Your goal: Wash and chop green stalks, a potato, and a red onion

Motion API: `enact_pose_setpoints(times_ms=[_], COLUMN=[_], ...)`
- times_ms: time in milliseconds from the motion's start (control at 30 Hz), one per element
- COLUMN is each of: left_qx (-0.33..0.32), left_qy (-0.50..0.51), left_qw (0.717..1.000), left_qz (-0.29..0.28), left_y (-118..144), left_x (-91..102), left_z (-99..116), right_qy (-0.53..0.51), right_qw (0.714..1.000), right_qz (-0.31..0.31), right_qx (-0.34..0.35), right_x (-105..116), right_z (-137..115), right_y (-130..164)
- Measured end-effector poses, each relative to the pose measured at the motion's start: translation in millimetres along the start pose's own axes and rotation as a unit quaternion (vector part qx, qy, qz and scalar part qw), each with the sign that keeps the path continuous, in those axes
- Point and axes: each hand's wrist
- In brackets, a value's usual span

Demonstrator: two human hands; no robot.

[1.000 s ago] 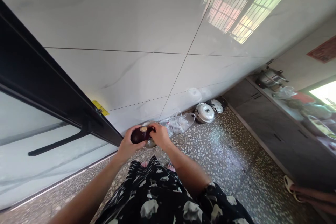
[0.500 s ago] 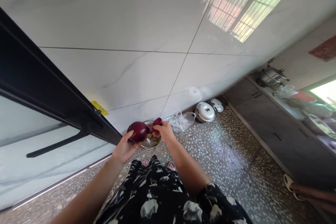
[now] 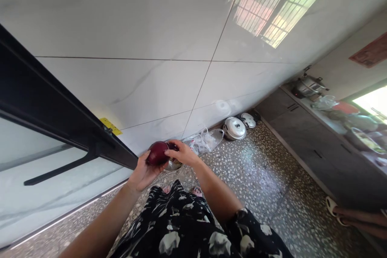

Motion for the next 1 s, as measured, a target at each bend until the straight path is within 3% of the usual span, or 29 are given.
enact_pose_setpoints(times_ms=[167, 333, 500, 633, 1000], left_qx=[0.026, -0.037, -0.082, -0.097, -0.046], left_qy=[-0.131, -0.229, -0.297, -0.328, -0.299], left_qw=[0.991, 0.967, 0.942, 0.932, 0.943], left_qz=[0.002, 0.107, 0.135, 0.123, 0.141], left_y=[2, -2, -8, -10, -8], left_x=[-2.7, -1.5, 1.5, 1.6, -4.4], left_z=[4, -2, -9, -7, -3], right_qy=[0.06, 0.144, 0.263, 0.292, 0.28], right_qw=[0.997, 0.987, 0.964, 0.955, 0.959], right_qz=[-0.038, -0.052, 0.007, 0.049, 0.042], right_qx=[0.024, 0.05, 0.031, 0.019, 0.024], right_x=[7, 4, -13, -23, -19], right_z=[-6, -5, -1, 5, 22], right_y=[8, 11, 10, 8, -2])
Point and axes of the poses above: each hand's wrist, its own y-axis away from the middle knuckle, its own x-axis out of the back of the hand, z = x × y, and after that the axes turned 8 degrees about -z, right-handed
